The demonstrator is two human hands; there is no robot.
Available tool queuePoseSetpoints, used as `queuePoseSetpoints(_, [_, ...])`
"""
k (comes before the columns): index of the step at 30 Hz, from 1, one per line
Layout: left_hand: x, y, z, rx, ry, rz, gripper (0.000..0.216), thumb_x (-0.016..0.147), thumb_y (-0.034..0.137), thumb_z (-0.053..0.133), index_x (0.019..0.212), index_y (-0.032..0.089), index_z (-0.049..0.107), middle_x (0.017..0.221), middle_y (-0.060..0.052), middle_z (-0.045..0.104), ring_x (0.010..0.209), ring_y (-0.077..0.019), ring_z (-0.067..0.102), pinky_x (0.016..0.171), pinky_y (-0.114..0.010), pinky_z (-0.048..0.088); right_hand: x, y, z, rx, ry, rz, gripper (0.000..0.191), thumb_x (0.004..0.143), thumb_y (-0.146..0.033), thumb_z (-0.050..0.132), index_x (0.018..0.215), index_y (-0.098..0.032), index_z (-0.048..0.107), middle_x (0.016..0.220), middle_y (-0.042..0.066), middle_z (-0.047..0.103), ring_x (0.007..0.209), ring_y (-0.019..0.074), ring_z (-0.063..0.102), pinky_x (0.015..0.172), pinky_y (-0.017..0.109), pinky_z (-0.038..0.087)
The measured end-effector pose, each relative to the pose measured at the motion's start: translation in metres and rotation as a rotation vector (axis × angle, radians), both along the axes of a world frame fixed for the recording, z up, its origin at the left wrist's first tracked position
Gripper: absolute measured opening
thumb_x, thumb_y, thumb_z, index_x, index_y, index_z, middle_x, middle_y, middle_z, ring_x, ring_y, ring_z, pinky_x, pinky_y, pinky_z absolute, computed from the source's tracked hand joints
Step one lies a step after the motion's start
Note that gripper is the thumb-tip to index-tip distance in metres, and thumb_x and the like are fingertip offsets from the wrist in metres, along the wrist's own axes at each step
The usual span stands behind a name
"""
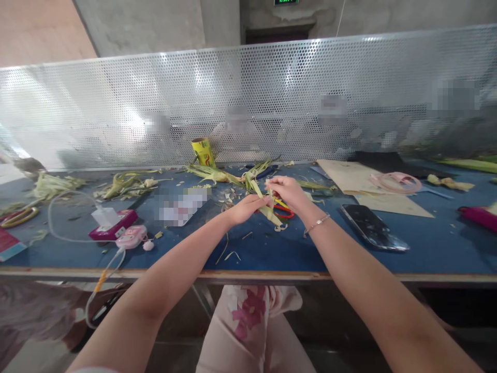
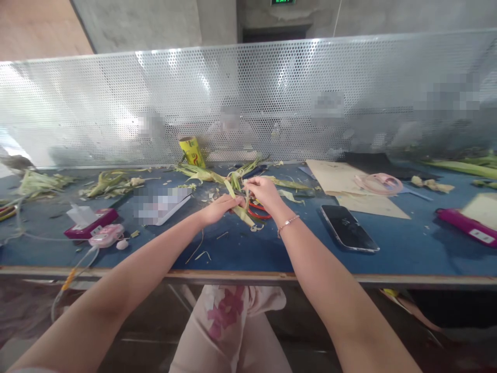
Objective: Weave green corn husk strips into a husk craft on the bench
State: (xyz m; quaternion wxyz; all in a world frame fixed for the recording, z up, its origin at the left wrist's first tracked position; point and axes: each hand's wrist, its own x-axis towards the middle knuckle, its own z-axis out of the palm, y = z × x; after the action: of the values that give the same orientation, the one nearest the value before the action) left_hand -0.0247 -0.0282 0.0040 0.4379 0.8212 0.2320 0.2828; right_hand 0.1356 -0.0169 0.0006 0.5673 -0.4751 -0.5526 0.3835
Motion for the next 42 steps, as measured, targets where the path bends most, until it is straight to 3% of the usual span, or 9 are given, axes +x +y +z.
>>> queuePoseSetpoints(6, [0.001,-0.004,0.001,0.042,0.095,0.022,0.038,0.082,0.045,0.049,0.069,0.013,0.064,0.065,-0.001,0.059,0.064,-0.0117,0.048,0.065,-0.025,0.036,-0.005,-0.009,0.008,0.026,0.017,0.058,0.001,0.069,-0.018,0.057,0.068,-0.017,0.057,0.056,-0.002,0.056,0.052,0.0094,0.051,0.056,0.025,0.043])
queuePoseSetpoints(12, [0.002,0.003,-0.001,0.052,0.086,0.17,0.039,0.078,0.045,0.057,0.055,0.013,0.056,0.048,0.004,0.042,0.049,-0.0073,0.034,0.053,-0.024,0.026,-0.006,-0.016,0.013,0.222,-0.098,0.082,0.005,0.073,-0.024,0.056,0.073,-0.019,0.056,0.074,0.003,0.068,0.065,0.0125,0.058,0.064,0.028,0.047])
queuePoseSetpoints(16, [0.002,0.014,-0.007,-0.089,-0.069,0.274,0.048,0.073,0.051,0.062,0.046,0.016,0.043,0.041,0.006,0.032,0.043,-0.0055,0.027,0.048,-0.024,0.022,-0.008,-0.018,0.013,0.294,-0.072,0.114,0.012,0.074,-0.03,0.06,0.076,-0.02,0.056,0.074,0.003,0.067,0.066,0.014,0.06,0.067,0.031,0.049])
queuePoseSetpoints(20, [0.003,0.019,-0.011,-0.253,-0.206,0.247,0.044,0.071,0.051,0.065,0.053,0.016,0.046,0.044,0.004,0.039,0.043,-0.0058,0.034,0.047,-0.023,0.024,-0.007,-0.016,0.009,0.358,-0.069,0.15,0.015,0.073,-0.033,0.065,0.076,-0.02,0.06,0.073,0.003,0.067,0.069,0.0159,0.063,0.069,0.033,0.051])
queuePoseSetpoints(25, [0.005,0.015,-0.01,-0.441,-0.32,0.188,0.028,0.076,0.039,0.062,0.068,0.014,0.051,0.054,0.003,0.045,0.045,-0.0058,0.039,0.046,-0.021,0.027,-0.004,-0.016,0.006,0.449,-0.172,0.155,0.015,0.072,-0.034,0.068,0.078,-0.021,0.069,0.08,0.004,0.069,0.076,0.0176,0.064,0.074,0.035,0.05])
queuePoseSetpoints(28, [0.005,0.014,-0.008,-0.463,-0.361,0.187,0.017,0.076,0.027,0.06,0.071,0.015,0.05,0.055,0.004,0.042,0.046,-0.0052,0.037,0.046,-0.02,0.025,-0.003,-0.018,0.007,0.513,-0.285,0.153,0.018,0.072,-0.039,0.068,0.072,-0.021,0.071,0.078,0.004,0.068,0.075,0.0173,0.061,0.071,0.033,0.048])
queuePoseSetpoints(35, [0.005,0.015,-0.006,-0.451,-0.381,0.212,0.001,0.068,0.015,0.052,0.068,0.015,0.052,0.054,0.004,0.038,0.046,-0.0056,0.031,0.047,-0.021,0.021,-0.003,-0.015,0.005,0.367,-0.325,0.235,0.022,0.072,-0.042,0.068,0.075,-0.021,0.073,0.074,0.003,0.066,0.071,0.0157,0.058,0.069,0.031,0.045])
queuePoseSetpoints(42, [0.007,0.018,-0.005,-0.436,-0.494,0.239,0.012,0.059,0.005,0.044,0.062,0.015,0.051,0.059,0.001,0.044,0.054,-0.0082,0.04,0.051,-0.022,0.029,-0.003,-0.008,-0.001,0.351,-0.226,0.174,0.012,0.065,-0.032,0.072,0.07,-0.021,0.073,0.078,0.002,0.062,0.077,0.0156,0.057,0.077,0.033,0.044])
